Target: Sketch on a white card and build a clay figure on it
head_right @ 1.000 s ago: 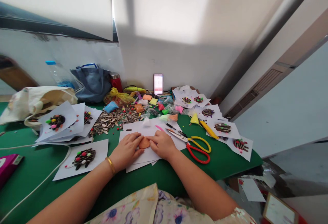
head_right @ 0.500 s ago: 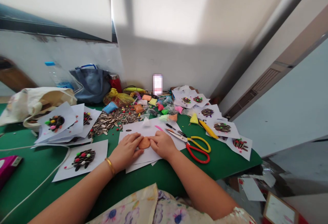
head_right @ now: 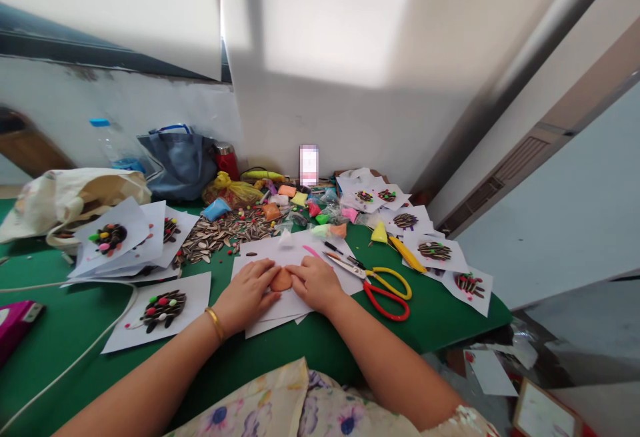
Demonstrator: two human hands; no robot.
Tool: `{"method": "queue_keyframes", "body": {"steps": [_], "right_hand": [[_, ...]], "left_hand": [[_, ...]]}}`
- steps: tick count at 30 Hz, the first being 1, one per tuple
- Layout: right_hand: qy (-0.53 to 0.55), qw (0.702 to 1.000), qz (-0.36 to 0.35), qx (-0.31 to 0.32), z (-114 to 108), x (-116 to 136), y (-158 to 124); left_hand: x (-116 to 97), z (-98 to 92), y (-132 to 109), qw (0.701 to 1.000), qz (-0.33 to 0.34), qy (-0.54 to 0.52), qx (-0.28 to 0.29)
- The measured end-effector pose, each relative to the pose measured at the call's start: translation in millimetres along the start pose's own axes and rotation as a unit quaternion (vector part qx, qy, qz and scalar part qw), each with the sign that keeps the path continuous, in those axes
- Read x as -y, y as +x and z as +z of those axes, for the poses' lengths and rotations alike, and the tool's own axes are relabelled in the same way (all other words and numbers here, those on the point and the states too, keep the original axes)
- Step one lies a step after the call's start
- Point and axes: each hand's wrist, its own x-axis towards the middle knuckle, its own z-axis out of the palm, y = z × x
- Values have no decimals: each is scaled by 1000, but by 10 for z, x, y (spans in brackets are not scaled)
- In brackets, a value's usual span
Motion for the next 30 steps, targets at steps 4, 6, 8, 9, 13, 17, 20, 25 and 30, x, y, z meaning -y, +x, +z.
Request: {"method": "queue_keyframes", "body": {"steps": [4, 6, 8, 9, 13, 17, 20, 25, 30], "right_hand": [[-1, 1000, 7, 6, -2, 14, 1], [-6, 1000, 1, 12, -12, 28, 2], [-18, 1000, 0, 20, -21, 45, 4], [-23, 999, 2, 24, -24, 52, 6], [-25, 999, 10, 35, -26, 66, 10], [-24, 999, 2, 38, -23, 64, 8], [-20, 999, 2, 41, -24, 62, 6], [-17, 999, -16, 38, -33, 74, 4], [-9, 999, -20, 29, -26, 73, -1]], "left_hand": [[-3, -3, 3, 1000, 0, 0, -1], [3, 2, 4, 1000, -2, 0, -4], [8, 7, 6, 1000, -1, -3, -7], [9, 8, 7, 1000, 0, -6, -8], [12, 6, 11, 1000, -4, -21, -7], [61, -16, 8, 998, -28, -49, 13], [123, -53, 5, 996, -37, -74, 32], [166, -94, 4, 995, -25, -89, 43], [160, -90, -8, 996, -14, -79, 38]]}}
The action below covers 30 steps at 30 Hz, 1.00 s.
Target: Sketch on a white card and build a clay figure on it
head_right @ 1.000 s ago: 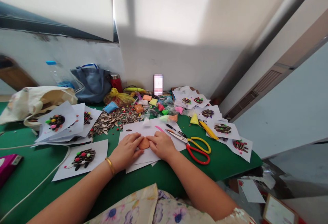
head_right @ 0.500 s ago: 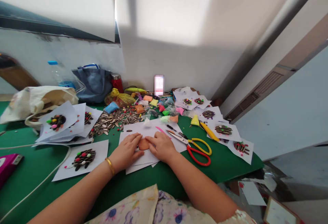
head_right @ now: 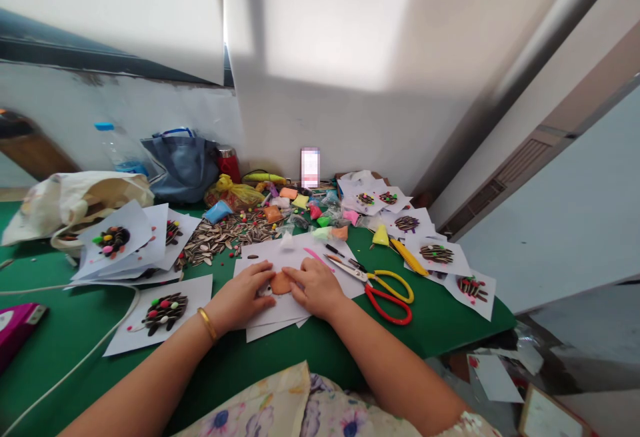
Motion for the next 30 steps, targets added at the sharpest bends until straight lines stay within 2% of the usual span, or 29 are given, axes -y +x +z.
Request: {"method": "queue_keyframes", "body": {"steps": [8, 13, 22, 30], "right_hand": [[-31, 998, -45, -21, -48, 87, -37], [-31, 995, -94, -1, -83, 182, -58], [-32, 993, -117, 13, -78, 193, -56], [-26, 994, -109, 17, -81, 205, -40]], "left_hand": [[-33, -34, -2, 998, 10, 54, -3], [-14, -25, -3, 999, 13, 47, -6], [-5, -16, 4, 999, 14, 45, -6], [-16, -33, 0, 999, 12, 37, -6]]}}
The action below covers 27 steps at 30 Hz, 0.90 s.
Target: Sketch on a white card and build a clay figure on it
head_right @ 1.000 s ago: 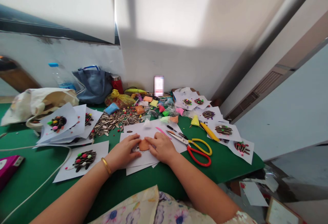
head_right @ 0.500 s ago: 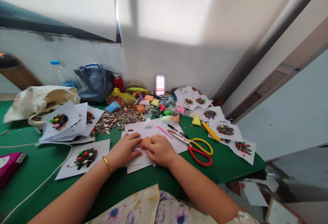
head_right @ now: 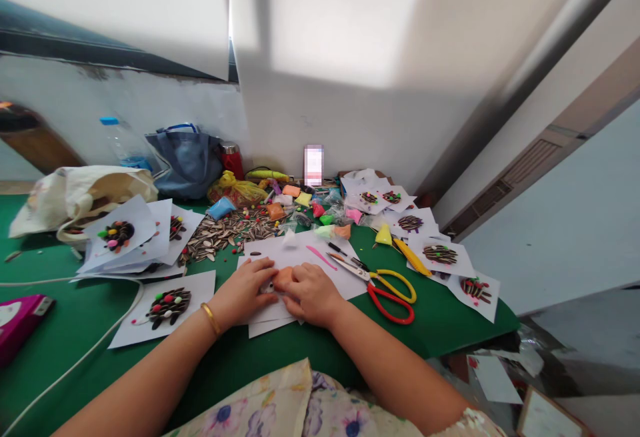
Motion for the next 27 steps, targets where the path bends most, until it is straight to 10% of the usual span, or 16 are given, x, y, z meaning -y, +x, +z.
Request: {"method": "queue_keyframes", "body": {"steps": [27], "right_hand": [[31, 999, 22, -13, 81, 14, 169]], "left_hand": [[-8, -2, 13, 1000, 2, -12, -6]]}}
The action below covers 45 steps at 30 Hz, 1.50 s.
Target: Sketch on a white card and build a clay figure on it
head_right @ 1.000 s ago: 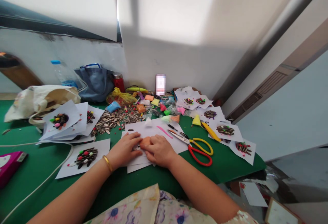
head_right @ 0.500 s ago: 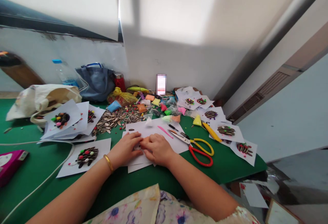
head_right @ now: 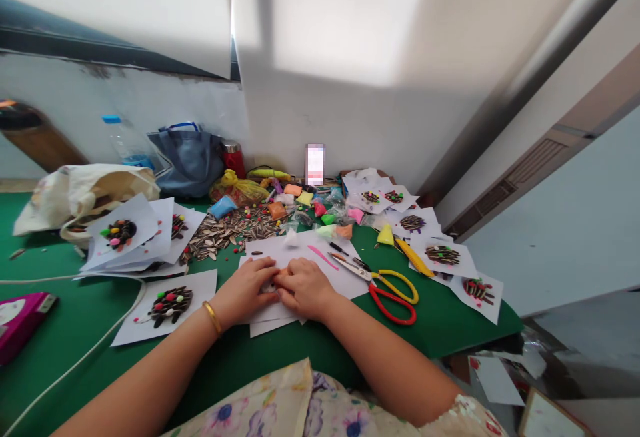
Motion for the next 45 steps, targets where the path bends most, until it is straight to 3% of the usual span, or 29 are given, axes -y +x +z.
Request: {"method": "queue_keyframes", "body": {"steps": [18, 30, 38, 45], "right_hand": [[2, 998, 41, -36, -23, -34, -20], [-9, 997, 69, -45, 38, -175, -69], [1, 991, 104, -87, -7, -228, -96], [-10, 993, 99, -70, -14, -235, -124]], "left_hand": [[18, 22, -7, 1000, -15, -6, -6], [-29, -22, -18, 999, -34, 4, 20], [-78, -14, -48, 999, -21, 20, 13], [-103, 3, -51, 999, -26, 29, 6]]}}
